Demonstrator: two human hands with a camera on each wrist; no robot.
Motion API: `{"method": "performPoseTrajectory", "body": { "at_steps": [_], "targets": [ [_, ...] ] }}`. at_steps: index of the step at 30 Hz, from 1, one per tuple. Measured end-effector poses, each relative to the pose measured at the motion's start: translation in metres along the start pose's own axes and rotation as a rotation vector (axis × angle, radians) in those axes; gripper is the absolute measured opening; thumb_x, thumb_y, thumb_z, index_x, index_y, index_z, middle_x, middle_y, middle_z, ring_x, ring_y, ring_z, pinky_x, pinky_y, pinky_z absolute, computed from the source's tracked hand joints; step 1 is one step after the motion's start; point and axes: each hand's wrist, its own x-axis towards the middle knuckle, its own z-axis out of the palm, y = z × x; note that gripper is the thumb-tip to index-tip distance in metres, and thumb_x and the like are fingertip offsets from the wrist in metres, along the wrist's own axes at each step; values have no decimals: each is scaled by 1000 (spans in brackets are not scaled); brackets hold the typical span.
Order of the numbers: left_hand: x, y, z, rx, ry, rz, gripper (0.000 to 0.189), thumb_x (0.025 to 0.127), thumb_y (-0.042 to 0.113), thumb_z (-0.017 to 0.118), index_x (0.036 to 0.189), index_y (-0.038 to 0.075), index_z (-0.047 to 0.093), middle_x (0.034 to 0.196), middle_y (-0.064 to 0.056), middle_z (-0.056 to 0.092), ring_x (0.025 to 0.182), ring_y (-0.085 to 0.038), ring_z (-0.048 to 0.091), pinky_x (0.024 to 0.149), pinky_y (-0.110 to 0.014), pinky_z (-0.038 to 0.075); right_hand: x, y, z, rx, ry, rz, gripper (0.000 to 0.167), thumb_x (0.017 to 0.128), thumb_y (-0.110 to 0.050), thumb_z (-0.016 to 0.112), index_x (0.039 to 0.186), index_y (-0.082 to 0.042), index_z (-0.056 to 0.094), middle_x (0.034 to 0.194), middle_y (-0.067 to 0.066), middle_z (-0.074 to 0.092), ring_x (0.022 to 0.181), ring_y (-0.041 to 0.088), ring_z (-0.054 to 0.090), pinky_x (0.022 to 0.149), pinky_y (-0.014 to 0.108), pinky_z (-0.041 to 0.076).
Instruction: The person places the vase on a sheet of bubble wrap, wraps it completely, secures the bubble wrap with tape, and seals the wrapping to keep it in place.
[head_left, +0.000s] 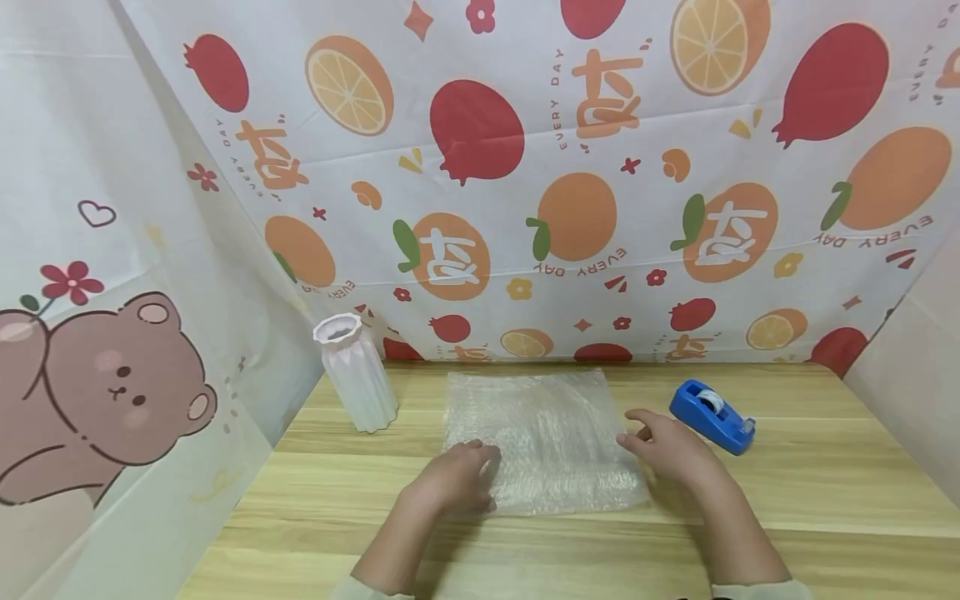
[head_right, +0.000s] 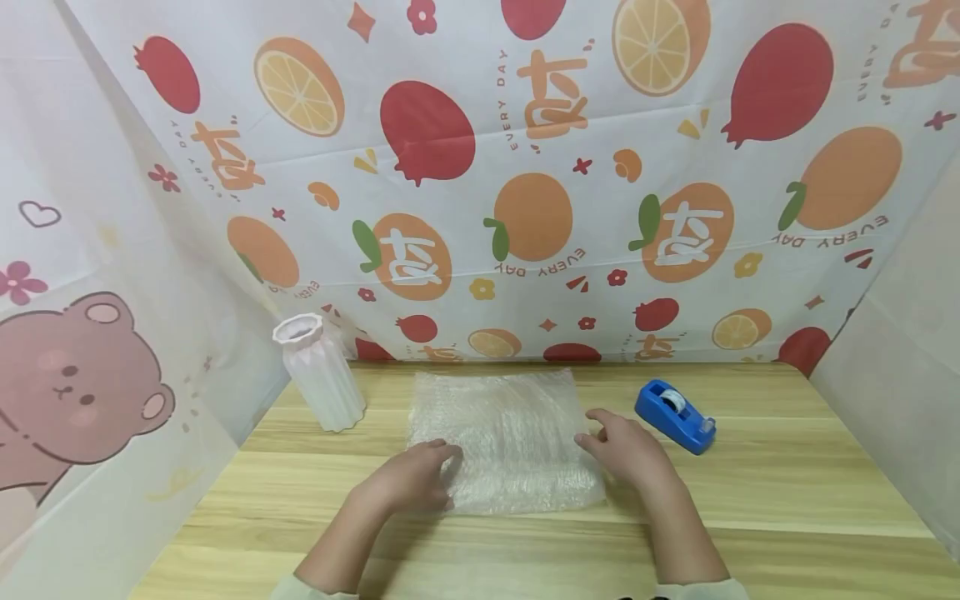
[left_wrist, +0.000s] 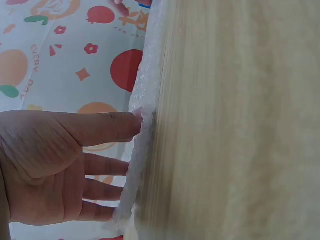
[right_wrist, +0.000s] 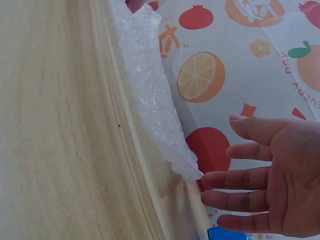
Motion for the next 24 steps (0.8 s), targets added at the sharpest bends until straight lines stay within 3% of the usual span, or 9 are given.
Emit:
{"method": "performPoseTrajectory", "body": {
  "at_steps": [3, 7, 11, 16, 20, 24],
  "targets": [
    [-1, 1, -3, 4, -9, 16, 68, 66, 14, 84, 130, 9, 60, 134, -16, 59, 126, -38, 53, 103, -52, 44, -1, 0, -2, 1, 6, 2, 62, 94, -47, 60, 143, -9, 49, 114, 14, 69, 98, 26, 66, 82, 51, 54],
    [-1, 4, -5, 21, -26, 36, 60, 63, 1, 78, 121, 11, 66, 131, -14, 61, 126, -41, 51, 101, -62, 41, -1, 0, -3, 1, 26, 11, 65, 94, -51, 59, 143, -11, 49, 117, 15, 67, 100, 26, 65, 83, 51, 54],
    [-1, 8, -4, 71, -37, 66, 47, 67, -4, 74, 111, 14, 69, 133, -16, 58, 131, -49, 44, 98, -73, 35, -1, 1, -4, -4, 42, 5, 66, 93, -53, 58, 144, -11, 48, 124, 19, 63, 105, 31, 64, 85, 53, 53],
    [1, 10, 0, 70, -12, 73, 45, 66, -3, 78, 106, 17, 70, 133, -15, 55, 137, -53, 35, 101, -75, 30, -1, 3, -2, 14, 46, 13, 64, 94, -49, 59, 145, -11, 47, 134, 24, 57, 119, 41, 57, 91, 61, 48],
    [2, 11, 3, 60, 3, 71, 24, 79, -1, 69, 92, 20, 66, 139, -16, 52, 139, -53, 32, 102, -75, 28, -1, 4, 1, 13, -10, 45, 64, 94, -48, 60, 144, -11, 48, 130, 21, 61, 117, 40, 58, 92, 62, 47],
    [4, 11, 4, 74, -3, 80, 29, 82, -8, 60, 81, 22, 59, 147, -17, 48, 141, -51, 29, 104, -74, 26, -1, 5, 7, 10, -74, 59, 63, 92, -46, 63, 141, -8, 51, 119, 13, 67, 109, 32, 63, 92, 59, 48]
  ]
}}
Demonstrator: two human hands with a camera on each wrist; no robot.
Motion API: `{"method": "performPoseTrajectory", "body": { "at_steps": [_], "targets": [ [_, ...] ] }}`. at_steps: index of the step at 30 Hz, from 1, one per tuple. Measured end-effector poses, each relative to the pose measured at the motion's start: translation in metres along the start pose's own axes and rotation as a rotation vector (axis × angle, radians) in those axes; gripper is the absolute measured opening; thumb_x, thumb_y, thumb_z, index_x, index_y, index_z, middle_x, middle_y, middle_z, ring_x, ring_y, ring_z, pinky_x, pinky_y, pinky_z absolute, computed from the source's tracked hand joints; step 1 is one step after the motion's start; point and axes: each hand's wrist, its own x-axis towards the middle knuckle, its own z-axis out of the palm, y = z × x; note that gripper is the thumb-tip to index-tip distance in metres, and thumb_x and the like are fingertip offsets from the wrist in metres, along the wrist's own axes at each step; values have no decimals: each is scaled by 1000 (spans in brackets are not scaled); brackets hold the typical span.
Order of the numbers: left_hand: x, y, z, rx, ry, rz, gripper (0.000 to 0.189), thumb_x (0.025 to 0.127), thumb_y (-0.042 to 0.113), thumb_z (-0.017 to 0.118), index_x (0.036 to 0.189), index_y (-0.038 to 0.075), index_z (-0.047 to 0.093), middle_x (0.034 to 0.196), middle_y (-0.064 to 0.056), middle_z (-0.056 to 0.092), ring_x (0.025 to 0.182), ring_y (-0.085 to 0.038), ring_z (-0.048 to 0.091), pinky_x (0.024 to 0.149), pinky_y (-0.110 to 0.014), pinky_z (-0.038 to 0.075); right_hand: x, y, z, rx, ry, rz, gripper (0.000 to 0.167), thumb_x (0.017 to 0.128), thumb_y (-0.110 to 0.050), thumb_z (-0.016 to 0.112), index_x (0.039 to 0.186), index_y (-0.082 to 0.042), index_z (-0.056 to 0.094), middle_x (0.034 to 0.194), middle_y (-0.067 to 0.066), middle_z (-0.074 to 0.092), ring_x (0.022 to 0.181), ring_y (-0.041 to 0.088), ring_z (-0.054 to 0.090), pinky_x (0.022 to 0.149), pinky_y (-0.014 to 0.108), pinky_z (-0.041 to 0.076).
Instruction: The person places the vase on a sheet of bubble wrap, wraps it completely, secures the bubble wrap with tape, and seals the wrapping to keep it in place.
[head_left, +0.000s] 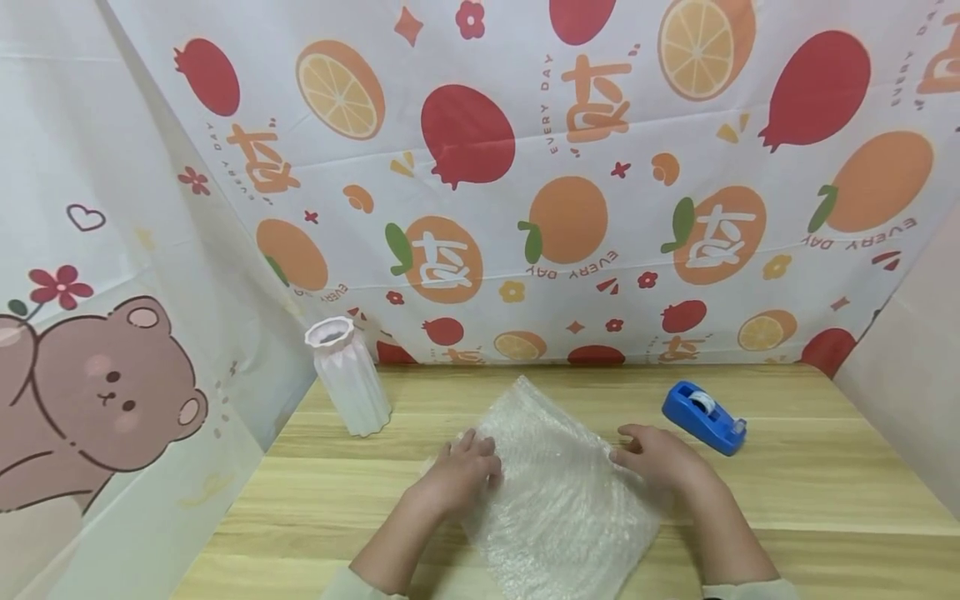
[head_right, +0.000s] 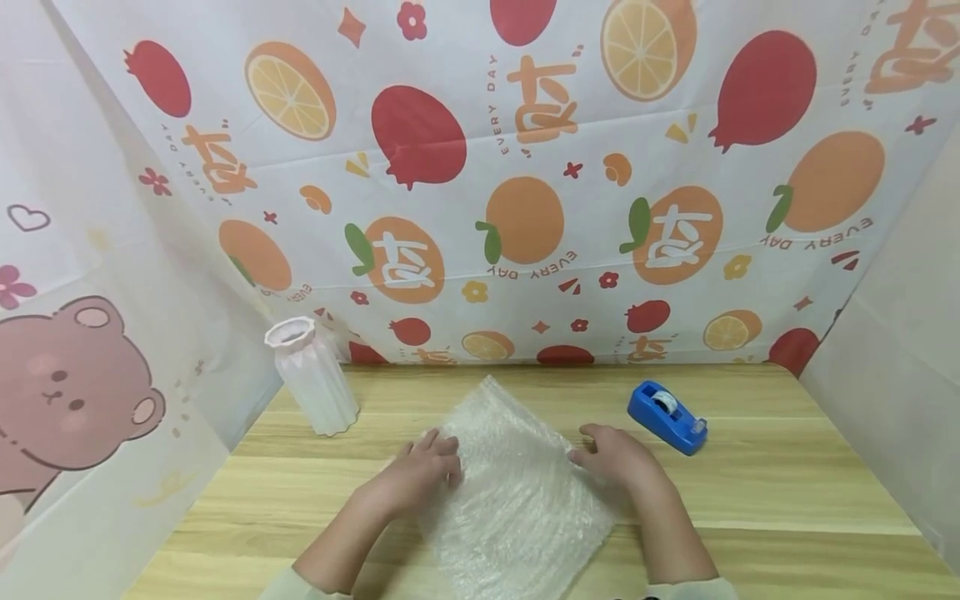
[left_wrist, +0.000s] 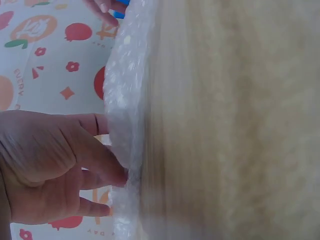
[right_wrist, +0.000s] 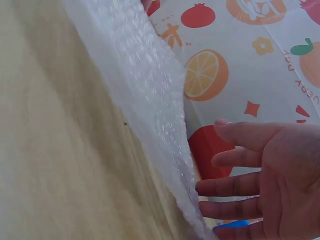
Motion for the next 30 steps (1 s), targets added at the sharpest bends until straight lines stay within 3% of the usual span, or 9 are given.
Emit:
{"method": "performPoseTrajectory", "body": {
  "at_steps": [4, 8, 11, 15, 18, 22, 26, 30],
  "targets": [
    [5, 0, 1, 34, 16, 27, 31, 83, -8, 57, 76, 22, 56, 150, -16, 45, 143, -50, 27, 103, -75, 27, 0, -2, 5, 28, 3, -12, 56, 91, -38, 68, 137, -8, 55, 113, 11, 69, 104, 28, 65, 90, 56, 50],
    [12, 0, 0, 92, 38, 37, 24, 87, -1, 59, 77, 20, 58, 151, -16, 43, 143, -48, 28, 100, -75, 30, 1, -5, 9, 46, 17, -29, 34, 91, -23, 70, 123, -15, 64, 101, 5, 69, 93, 22, 63, 83, 47, 53],
    [18, -2, 0, 112, 37, -1, 18, 90, 4, 60, 81, 20, 63, 152, -16, 42, 144, -47, 27, 100, -76, 30, 1, -7, 13, 50, 9, -44, 19, 88, -13, 70, 106, -18, 69, 91, 2, 65, 84, 19, 58, 77, 41, 51],
    [22, -4, -2, 86, 26, -68, 15, 93, 8, 58, 89, 18, 69, 154, -17, 40, 145, -47, 25, 100, -77, 27, 3, -9, 17, 38, 4, -104, 11, 85, -7, 70, 91, -16, 69, 83, 0, 62, 77, 18, 54, 70, 37, 48],
    [23, -4, -3, 73, 15, -96, 18, 96, 9, 55, 101, 14, 71, 155, -19, 37, 145, -46, 24, 101, -77, 26, 4, -9, 23, 18, 16, -143, 8, 83, -5, 72, 85, -12, 69, 78, -1, 61, 73, 17, 53, 66, 34, 46],
    [25, -9, -4, 56, 6, -166, 30, 98, 14, 53, 125, 10, 65, 156, -21, 33, 145, -46, 24, 103, -76, 25, 5, -10, 29, 41, 53, -109, 10, 81, -3, 73, 77, -11, 68, 73, 0, 61, 67, 17, 53, 62, 32, 45],
    [26, -21, -8, -3, 109, -305, 39, 91, 22, 63, 124, 1, 61, 132, -27, 54, 122, -47, 51, 92, -65, 44, 5, -9, 30, 96, 103, -26, 11, 81, 0, 70, 75, -9, 67, 67, 3, 59, 59, 17, 55, 57, 31, 45],
    [23, -31, -12, -84, 193, -445, 37, 87, 33, 71, 101, -1, 65, 97, -18, 65, 85, -35, 64, 70, -51, 52, 6, -6, 25, 99, 134, 19, 9, 82, 0, 68, 76, -7, 67, 59, 5, 58, 53, 18, 55, 57, 30, 45]
  ]
}}
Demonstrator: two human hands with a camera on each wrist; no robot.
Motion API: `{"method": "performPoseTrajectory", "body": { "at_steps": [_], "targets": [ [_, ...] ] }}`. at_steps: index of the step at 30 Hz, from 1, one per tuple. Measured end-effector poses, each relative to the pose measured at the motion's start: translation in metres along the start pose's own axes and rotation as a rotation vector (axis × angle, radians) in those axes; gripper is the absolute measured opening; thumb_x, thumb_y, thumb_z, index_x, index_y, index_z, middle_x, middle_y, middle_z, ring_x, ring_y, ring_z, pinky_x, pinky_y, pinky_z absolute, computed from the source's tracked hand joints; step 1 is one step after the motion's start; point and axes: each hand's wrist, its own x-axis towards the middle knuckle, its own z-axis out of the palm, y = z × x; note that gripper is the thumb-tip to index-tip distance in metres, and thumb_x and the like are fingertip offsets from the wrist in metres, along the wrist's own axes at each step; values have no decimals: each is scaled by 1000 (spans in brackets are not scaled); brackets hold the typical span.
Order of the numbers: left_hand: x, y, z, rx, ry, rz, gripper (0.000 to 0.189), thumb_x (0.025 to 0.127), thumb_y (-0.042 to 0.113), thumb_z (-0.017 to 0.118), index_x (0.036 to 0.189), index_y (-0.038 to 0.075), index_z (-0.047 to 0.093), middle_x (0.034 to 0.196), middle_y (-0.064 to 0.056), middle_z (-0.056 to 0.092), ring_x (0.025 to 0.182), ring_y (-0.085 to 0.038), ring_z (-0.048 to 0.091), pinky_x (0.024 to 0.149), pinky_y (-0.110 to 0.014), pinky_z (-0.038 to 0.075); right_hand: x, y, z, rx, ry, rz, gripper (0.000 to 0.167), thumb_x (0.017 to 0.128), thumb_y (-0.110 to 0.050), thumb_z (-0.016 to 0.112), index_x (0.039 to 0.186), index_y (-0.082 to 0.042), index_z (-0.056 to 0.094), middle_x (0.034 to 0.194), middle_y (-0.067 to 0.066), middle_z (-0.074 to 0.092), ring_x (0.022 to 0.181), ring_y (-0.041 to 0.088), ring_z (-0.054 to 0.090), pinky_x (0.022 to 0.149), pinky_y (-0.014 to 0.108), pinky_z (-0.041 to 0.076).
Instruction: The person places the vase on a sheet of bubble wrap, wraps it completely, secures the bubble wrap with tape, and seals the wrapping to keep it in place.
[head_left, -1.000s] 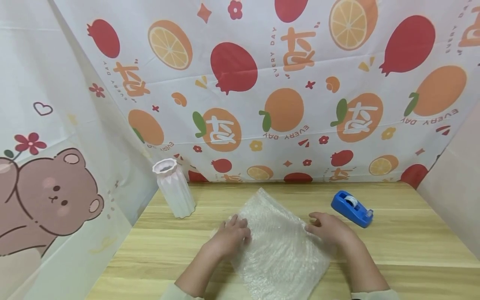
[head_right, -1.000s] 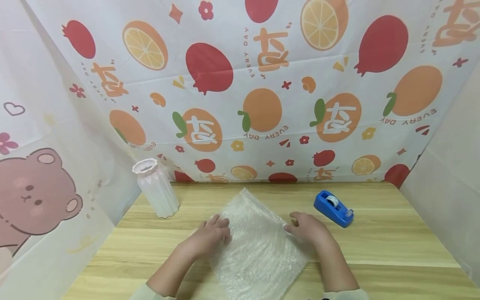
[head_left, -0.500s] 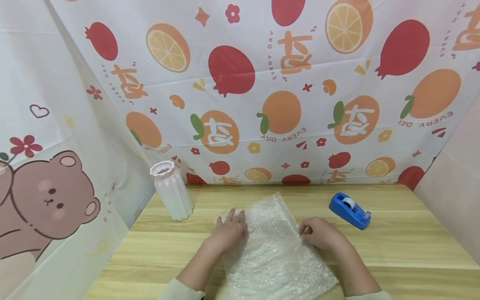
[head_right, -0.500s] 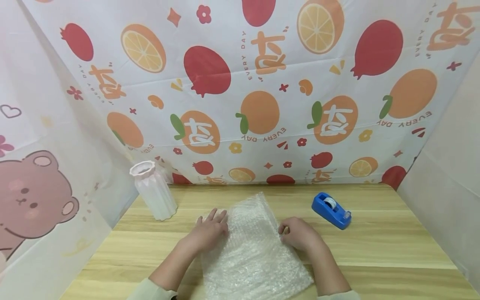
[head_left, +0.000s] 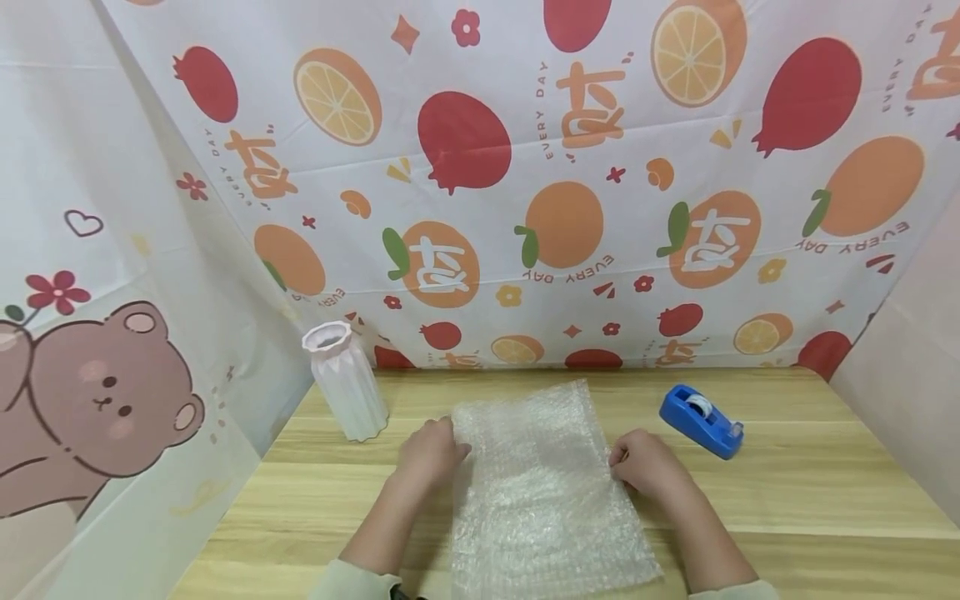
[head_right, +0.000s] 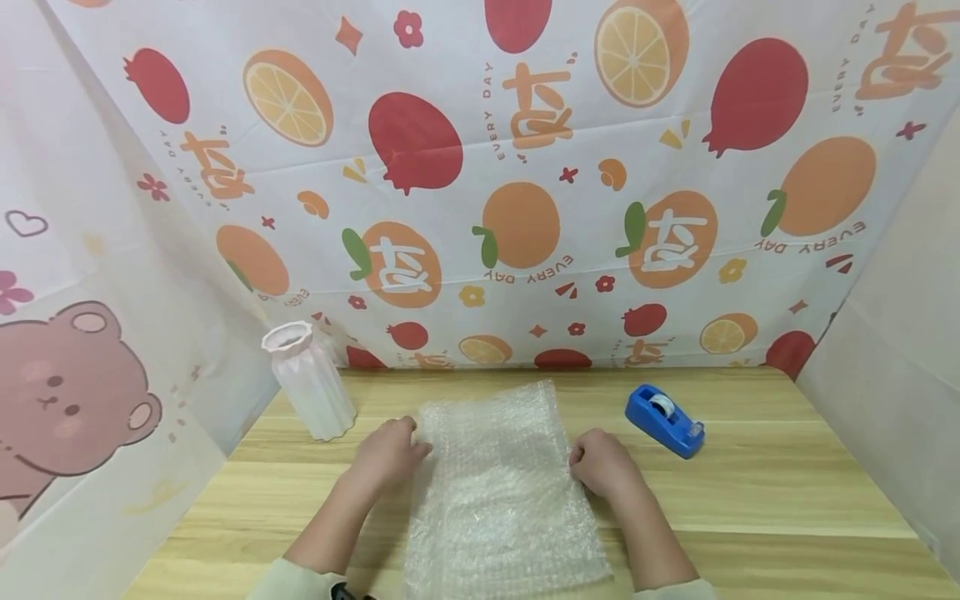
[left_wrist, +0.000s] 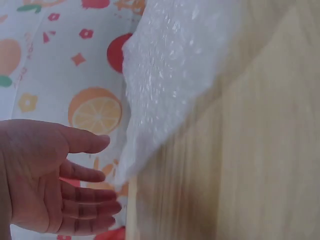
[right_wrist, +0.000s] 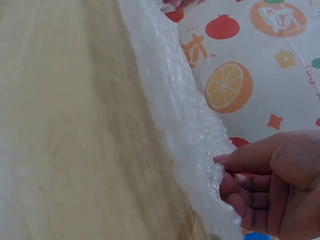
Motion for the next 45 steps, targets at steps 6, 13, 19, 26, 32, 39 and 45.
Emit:
{"method": "performPoseTrajectory", "body": {
  "at_steps": [6, 13, 19, 26, 32, 39, 45],
  "targets": [
    [-5, -8, 0, -86, -90, -70, 38, 87, 42, 69, 74, 7, 61, 72, -7, 60, 60, -20, 51, 53, -36, 41, 2, 1, -6, 9, 24, 33, 4, 86, -1, 65, 84, -4, 67, 58, 7, 59, 53, 19, 56, 54, 31, 47],
    [-7, -8, 8, -192, -111, -17, 49, 84, 31, 71, 49, 19, 39, 49, 7, 29, 46, -12, 31, 43, -27, 26, 5, 3, -5, 63, 32, 47, 13, 88, -4, 64, 101, 0, 65, 61, 7, 62, 54, 20, 58, 53, 31, 48],
    [-2, -7, 13, -206, -84, -43, 45, 83, 18, 64, 49, 19, 36, 47, 7, 27, 45, -11, 27, 42, -25, 22, 5, 14, -5, 89, 62, 61, 12, 86, -6, 69, 97, -1, 67, 65, 5, 62, 58, 18, 59, 56, 30, 47],
    [6, -6, 10, -210, -80, -49, 46, 86, 17, 62, 49, 18, 35, 46, 7, 27, 44, -11, 25, 43, -25, 22, 15, 12, -5, 90, 45, 47, 6, 85, -5, 69, 90, -3, 68, 65, 6, 62, 58, 19, 58, 56, 30, 47],
    [5, -10, 9, -192, -57, -78, 43, 84, 19, 62, 49, 18, 38, 48, 5, 33, 46, -13, 32, 44, -28, 26, 33, 14, -2, 109, 7, 45, 11, 85, -11, 72, 90, -4, 65, 68, 7, 62, 59, 19, 58, 56, 30, 49],
    [2, -19, -7, -181, 55, -125, 36, 89, 31, 64, 58, 17, 53, 59, 2, 53, 54, -15, 47, 49, -31, 35, 43, 24, -3, 153, -54, 85, 28, 86, -23, 76, 96, -5, 58, 73, 7, 62, 62, 20, 57, 55, 30, 49],
    [2, -31, -53, -283, 389, -52, 18, 92, 31, 64, 91, 15, 70, 79, 1, 69, 63, -14, 58, 56, -30, 45, 42, 24, -8, 156, -74, 101, 27, 87, -24, 75, 97, -5, 58, 74, 7, 62, 61, 20, 56, 54, 29, 49]
  ]
}}
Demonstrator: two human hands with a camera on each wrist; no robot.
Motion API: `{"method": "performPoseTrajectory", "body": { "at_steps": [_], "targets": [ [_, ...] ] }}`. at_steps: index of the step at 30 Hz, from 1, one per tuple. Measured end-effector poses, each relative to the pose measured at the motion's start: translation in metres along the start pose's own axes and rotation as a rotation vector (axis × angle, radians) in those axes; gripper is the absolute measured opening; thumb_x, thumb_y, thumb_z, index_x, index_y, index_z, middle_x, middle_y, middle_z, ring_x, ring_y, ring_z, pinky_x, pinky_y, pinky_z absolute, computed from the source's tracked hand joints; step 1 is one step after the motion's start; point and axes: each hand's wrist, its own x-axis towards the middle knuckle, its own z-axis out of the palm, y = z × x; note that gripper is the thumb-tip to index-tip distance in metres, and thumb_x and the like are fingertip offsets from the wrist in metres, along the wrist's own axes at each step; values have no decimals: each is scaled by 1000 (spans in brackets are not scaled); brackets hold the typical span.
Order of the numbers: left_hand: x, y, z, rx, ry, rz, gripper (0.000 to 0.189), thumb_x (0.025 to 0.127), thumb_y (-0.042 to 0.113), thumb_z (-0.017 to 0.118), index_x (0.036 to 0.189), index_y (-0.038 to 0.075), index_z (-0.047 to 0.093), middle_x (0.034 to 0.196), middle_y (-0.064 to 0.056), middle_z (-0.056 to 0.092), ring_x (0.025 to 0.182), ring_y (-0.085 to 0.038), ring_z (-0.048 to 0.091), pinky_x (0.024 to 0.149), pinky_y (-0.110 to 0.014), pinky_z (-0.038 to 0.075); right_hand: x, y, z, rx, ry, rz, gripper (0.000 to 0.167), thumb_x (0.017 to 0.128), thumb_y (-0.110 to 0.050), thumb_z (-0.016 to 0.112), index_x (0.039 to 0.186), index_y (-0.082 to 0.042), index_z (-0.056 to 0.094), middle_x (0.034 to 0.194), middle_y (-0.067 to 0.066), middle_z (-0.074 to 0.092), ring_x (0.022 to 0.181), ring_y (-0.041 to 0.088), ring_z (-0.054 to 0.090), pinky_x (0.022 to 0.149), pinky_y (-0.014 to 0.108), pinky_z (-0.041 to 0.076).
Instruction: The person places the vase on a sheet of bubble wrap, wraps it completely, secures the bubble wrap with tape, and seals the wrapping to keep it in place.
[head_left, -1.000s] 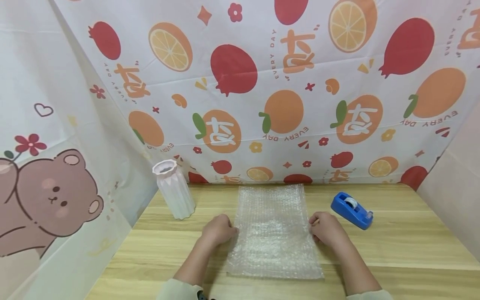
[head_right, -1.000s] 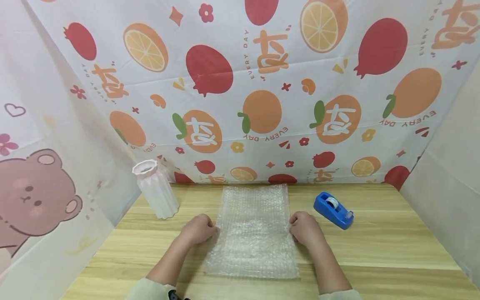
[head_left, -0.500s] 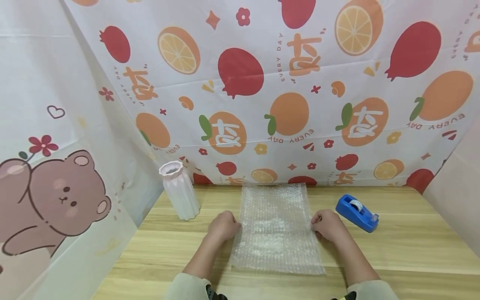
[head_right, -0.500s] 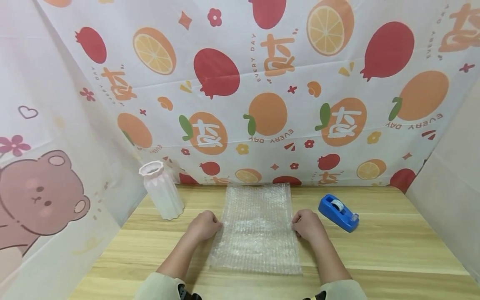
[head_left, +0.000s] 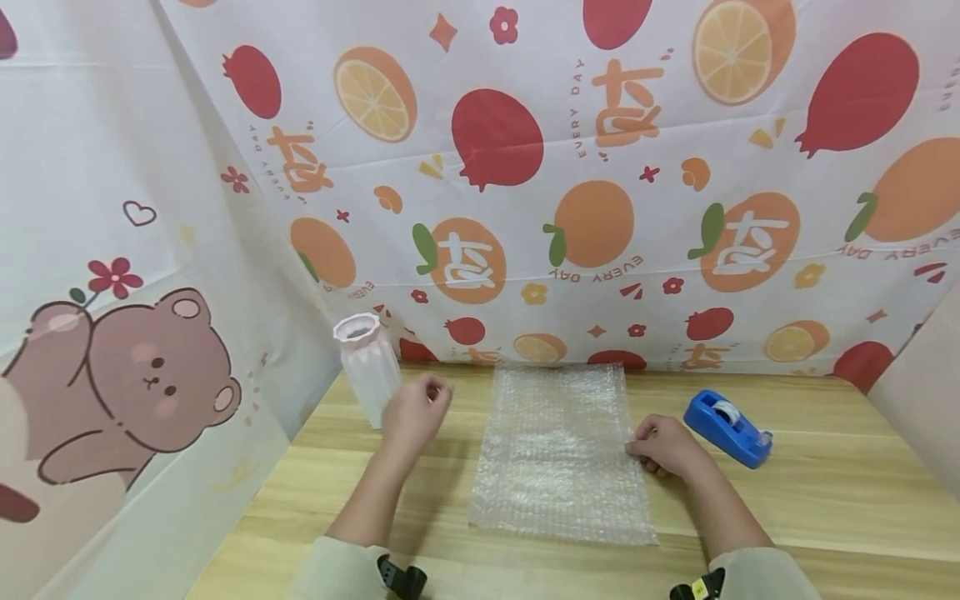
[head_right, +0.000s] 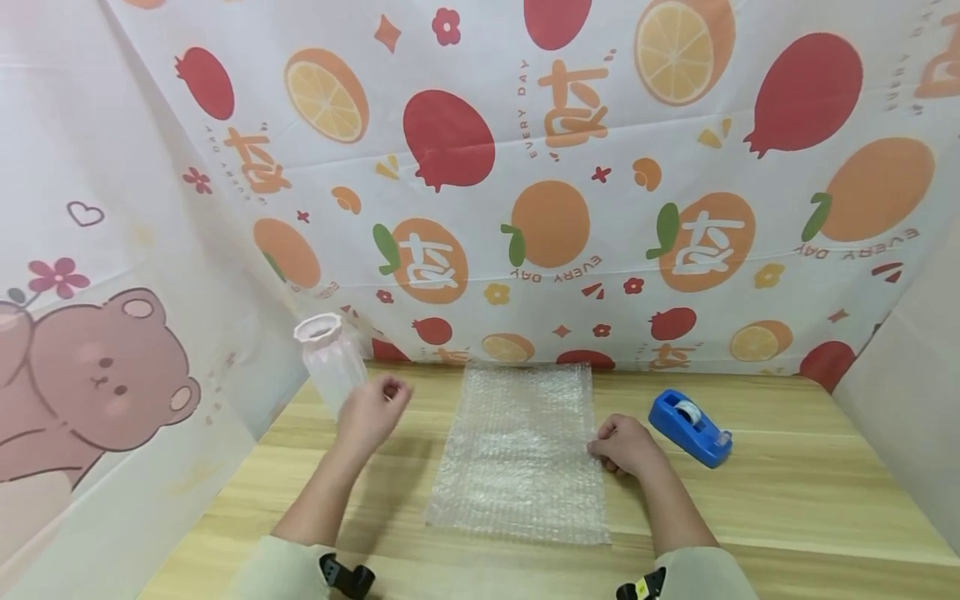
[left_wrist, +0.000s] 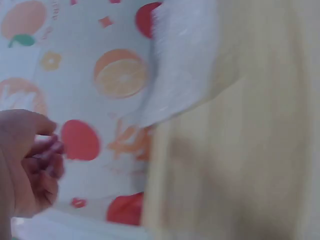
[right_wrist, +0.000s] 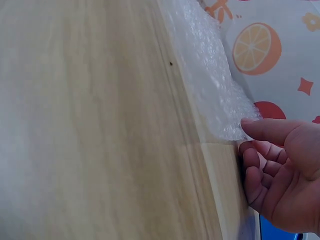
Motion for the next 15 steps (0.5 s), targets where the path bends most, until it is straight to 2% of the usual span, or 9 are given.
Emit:
{"method": "performPoseTrajectory", "body": {
  "at_steps": [3, 5, 6, 8, 9, 11, 13, 15],
  "targets": [
    [11, -2, -23, -84, 252, 116, 15, 90, 26, 68, 92, 12, 70, 80, -3, 69, 64, -17, 59, 58, -31, 46, -1, 0, -3, 13, 1, 5, 26, 86, -23, 75, 96, -5, 59, 73, 7, 62, 60, 20, 56, 53, 28, 49],
    [19, -5, -38, -140, 422, 180, 16, 87, 20, 73, 96, 7, 69, 88, -8, 69, 73, -22, 61, 65, -35, 50, -1, 1, -4, 21, 0, 7, 26, 86, -23, 75, 96, -5, 59, 74, 8, 62, 60, 20, 56, 53, 29, 49],
    [23, -7, -45, -170, 489, 193, 21, 85, 18, 75, 101, 5, 68, 94, -10, 67, 82, -25, 61, 71, -37, 51, -1, 1, -5, 25, -2, 8, 27, 86, -23, 75, 96, -5, 59, 74, 8, 62, 60, 20, 56, 53, 28, 49],
    [32, -13, -55, -237, 582, 166, 40, 82, 18, 78, 115, 3, 63, 113, -14, 61, 103, -28, 57, 86, -42, 49, -1, 1, -6, 35, -3, 9, 27, 87, -24, 75, 97, -4, 58, 74, 8, 62, 60, 20, 56, 53, 28, 49],
    [36, -17, -60, -276, 598, 126, 51, 80, 21, 80, 124, 4, 59, 123, -14, 56, 114, -28, 52, 94, -45, 46, 0, 2, -6, 39, -4, 12, 28, 87, -24, 74, 97, -4, 58, 74, 8, 62, 60, 19, 56, 53, 28, 49],
    [43, -25, -66, -346, 588, 8, 72, 79, 29, 82, 138, 9, 48, 138, -13, 44, 130, -27, 40, 105, -48, 39, 0, 2, -5, 43, -6, 15, 28, 88, -25, 73, 96, -3, 58, 74, 8, 62, 59, 19, 56, 53, 28, 49],
    [49, -35, -68, -395, 527, -122, 90, 77, 39, 83, 148, 15, 35, 150, -10, 33, 139, -25, 28, 111, -48, 33, 1, 1, -4, 47, -6, 22, 26, 89, -26, 72, 94, -3, 59, 72, 8, 62, 58, 18, 57, 53, 28, 50],
    [52, -46, -68, -419, 446, -224, 101, 75, 45, 82, 154, 17, 25, 156, -9, 24, 143, -25, 23, 114, -49, 29, 2, -1, -2, 47, -9, 31, 25, 90, -27, 71, 90, -3, 61, 70, 7, 62, 57, 18, 57, 52, 27, 50]
  ]
}}
